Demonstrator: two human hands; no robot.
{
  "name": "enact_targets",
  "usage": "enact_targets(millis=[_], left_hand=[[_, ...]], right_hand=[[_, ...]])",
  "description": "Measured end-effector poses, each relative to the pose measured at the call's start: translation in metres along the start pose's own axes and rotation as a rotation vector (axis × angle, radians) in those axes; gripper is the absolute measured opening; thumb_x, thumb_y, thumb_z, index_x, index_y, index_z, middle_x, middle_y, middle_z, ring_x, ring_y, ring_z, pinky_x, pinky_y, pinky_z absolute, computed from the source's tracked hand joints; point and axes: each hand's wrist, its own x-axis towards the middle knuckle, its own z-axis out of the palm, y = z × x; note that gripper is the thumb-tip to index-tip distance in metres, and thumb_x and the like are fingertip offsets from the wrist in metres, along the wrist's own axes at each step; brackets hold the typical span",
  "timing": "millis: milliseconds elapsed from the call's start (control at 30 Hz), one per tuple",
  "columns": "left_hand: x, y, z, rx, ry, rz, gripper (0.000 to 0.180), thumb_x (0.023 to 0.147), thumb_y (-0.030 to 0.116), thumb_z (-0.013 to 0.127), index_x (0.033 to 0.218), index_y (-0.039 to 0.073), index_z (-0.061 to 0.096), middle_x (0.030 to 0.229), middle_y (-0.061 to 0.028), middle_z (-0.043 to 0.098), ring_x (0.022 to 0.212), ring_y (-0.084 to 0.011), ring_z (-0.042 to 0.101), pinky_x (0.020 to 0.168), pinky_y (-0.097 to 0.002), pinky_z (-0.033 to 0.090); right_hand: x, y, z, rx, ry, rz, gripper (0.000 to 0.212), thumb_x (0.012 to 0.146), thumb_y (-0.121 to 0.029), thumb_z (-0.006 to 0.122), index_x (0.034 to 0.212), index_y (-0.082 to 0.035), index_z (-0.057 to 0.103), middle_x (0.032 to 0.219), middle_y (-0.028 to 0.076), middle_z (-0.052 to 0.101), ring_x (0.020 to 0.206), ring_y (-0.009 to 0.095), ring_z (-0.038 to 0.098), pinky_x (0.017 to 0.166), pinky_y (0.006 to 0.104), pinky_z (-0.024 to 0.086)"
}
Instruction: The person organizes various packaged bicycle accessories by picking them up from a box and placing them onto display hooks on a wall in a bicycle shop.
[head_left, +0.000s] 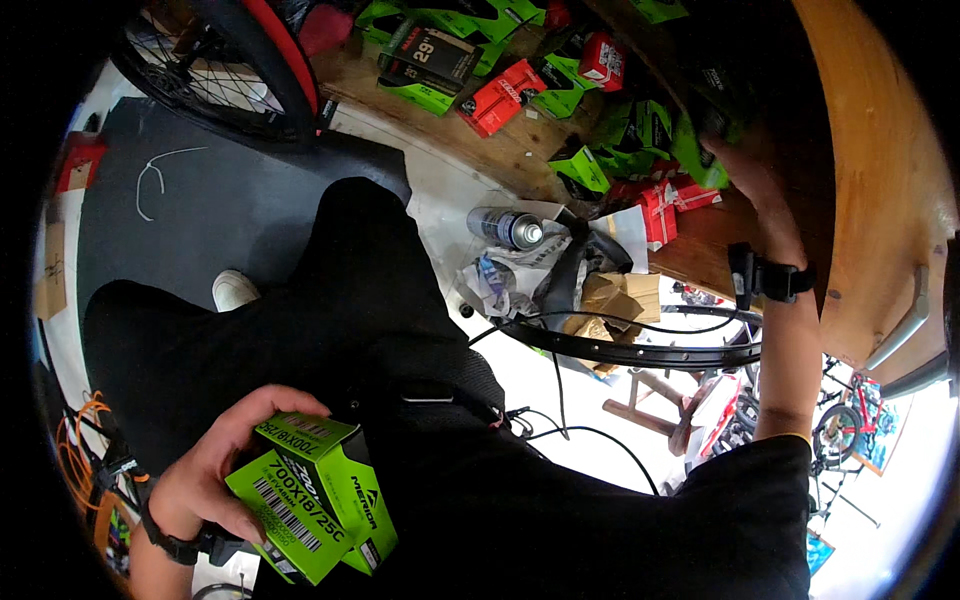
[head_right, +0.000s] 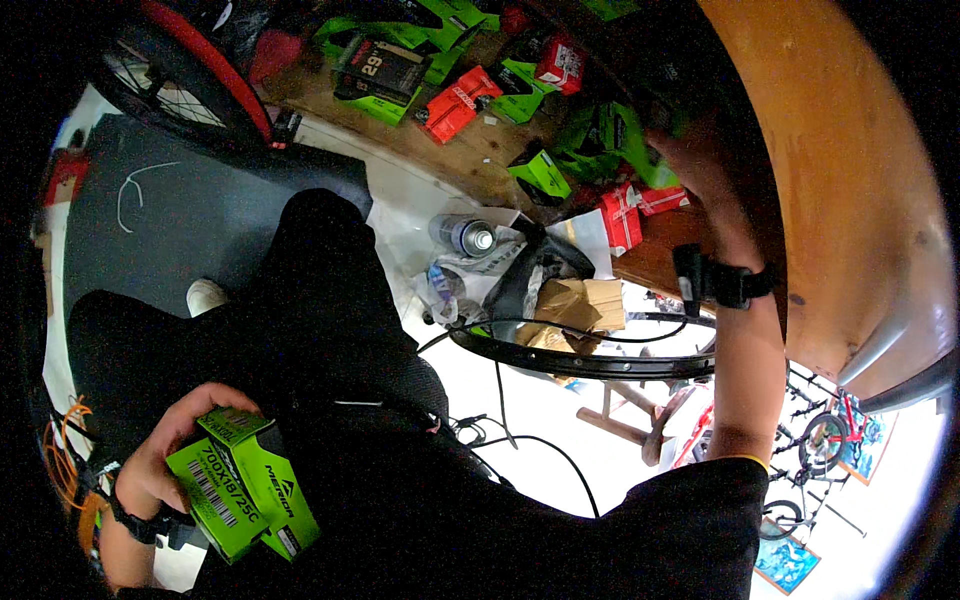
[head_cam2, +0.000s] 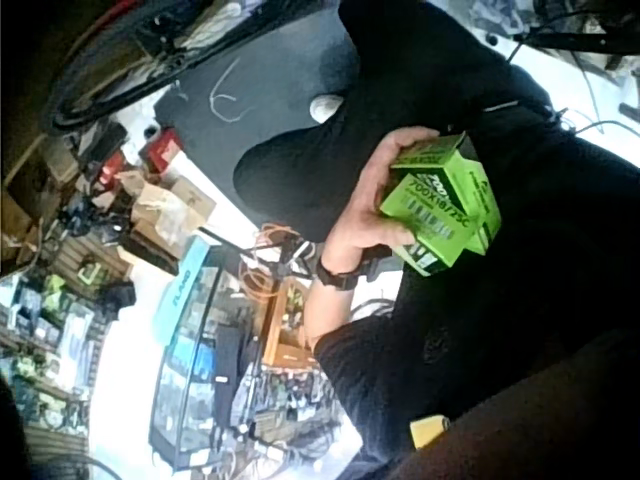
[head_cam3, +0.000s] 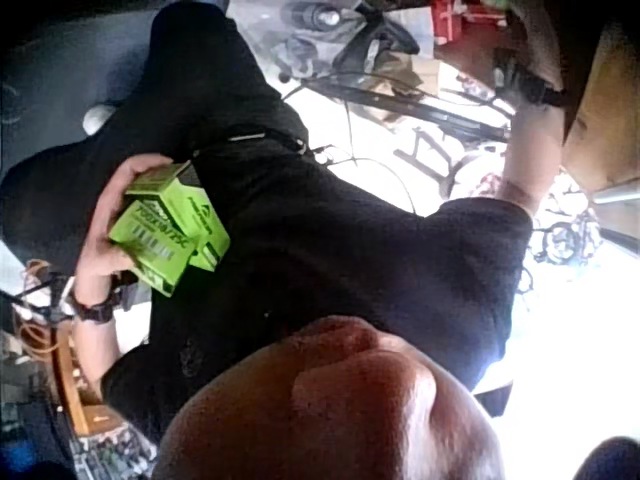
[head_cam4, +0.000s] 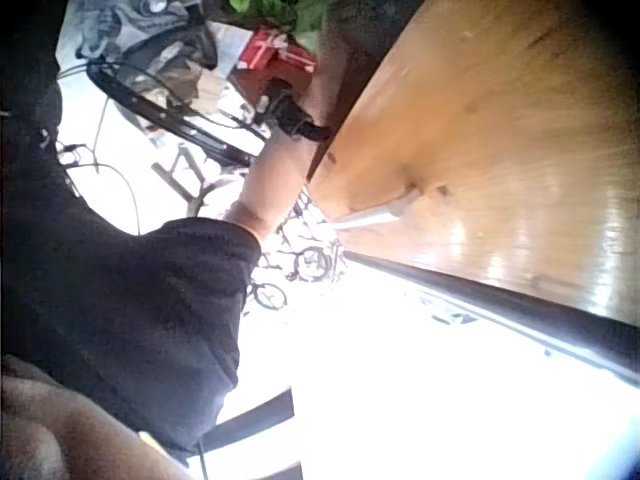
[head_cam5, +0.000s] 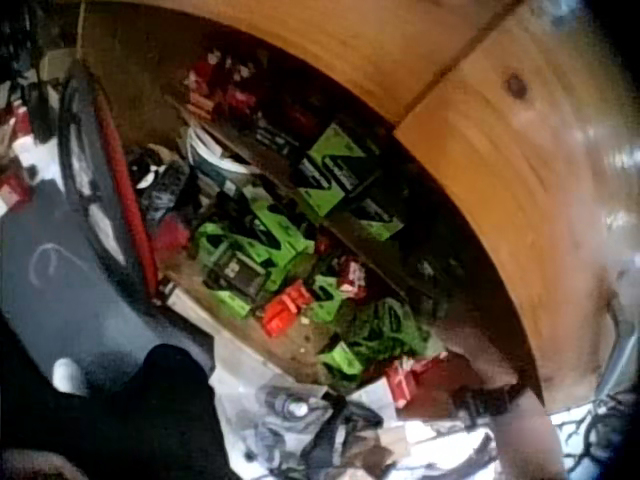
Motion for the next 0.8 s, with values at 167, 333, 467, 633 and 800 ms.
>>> enact_targets(millis=[167,333,467,633,800], left_hand=[[-0.001,-0.003,-0.002,0.006,0.041,-0.010,0.100,0.046,0.035,0.087,0.130,0.002,0.044,0.122,-0.0130,0.053,0.110,-0.0239,0.054,0.098,-0.0319,0.040],[0.005,-0.002,0.001,-0.002,0.044,-0.042,0.098,0.048,0.035,0.086,0.130,0.001,0.044,0.122,-0.0139,0.054,0.110,-0.0244,0.054,0.097,-0.0324,0.041],[0.006,-0.003,0.005,-0.065,0.061,-0.069,0.098,0.049,0.032,0.086,0.130,-0.001,0.043,0.120,-0.0142,0.055,0.108,-0.0249,0.056,0.096,-0.0330,0.043],[0.011,-0.002,0.015,-0.104,0.118,-0.076,0.099,0.048,0.030,0.087,0.130,-0.004,0.041,0.119,-0.0154,0.056,0.106,-0.0250,0.057,0.095,-0.0337,0.044],[0.014,-0.002,0.020,-0.153,0.154,-0.088,0.100,0.048,0.030,0.087,0.129,-0.005,0.041,0.118,-0.0161,0.056,0.106,-0.0251,0.057,0.095,-0.0348,0.044]], right_hand=[[0.039,0.159,-0.007,-0.131,-0.144,0.126,0.081,0.074,-0.030,0.075,0.139,-0.004,0.035,0.132,0.019,0.048,0.116,0.032,0.050,0.096,0.0410,0.043],[0.073,0.288,0.016,-0.099,0.077,0.100,0.080,0.074,-0.027,0.075,0.140,-0.004,0.035,0.134,0.018,0.045,0.118,0.031,0.047,0.098,0.0412,0.041],[0.107,0.340,0.004,-0.374,0.191,-0.222,0.071,0.078,-0.027,0.072,0.137,-0.003,0.040,0.129,0.019,0.049,0.119,0.030,0.047,0.095,0.0380,0.044],[0.123,0.322,0.033,-0.295,0.143,-0.131,0.067,0.079,-0.028,0.070,0.135,-0.003,0.042,0.126,0.019,0.050,0.116,0.029,0.048,0.094,0.0376,0.045],[0.130,0.319,0.030,-0.278,0.121,-0.082,0.063,0.081,-0.029,0.069,0.133,-0.003,0.044,0.122,0.018,0.053,0.113,0.029,0.051,0.092,0.0372,0.045]])
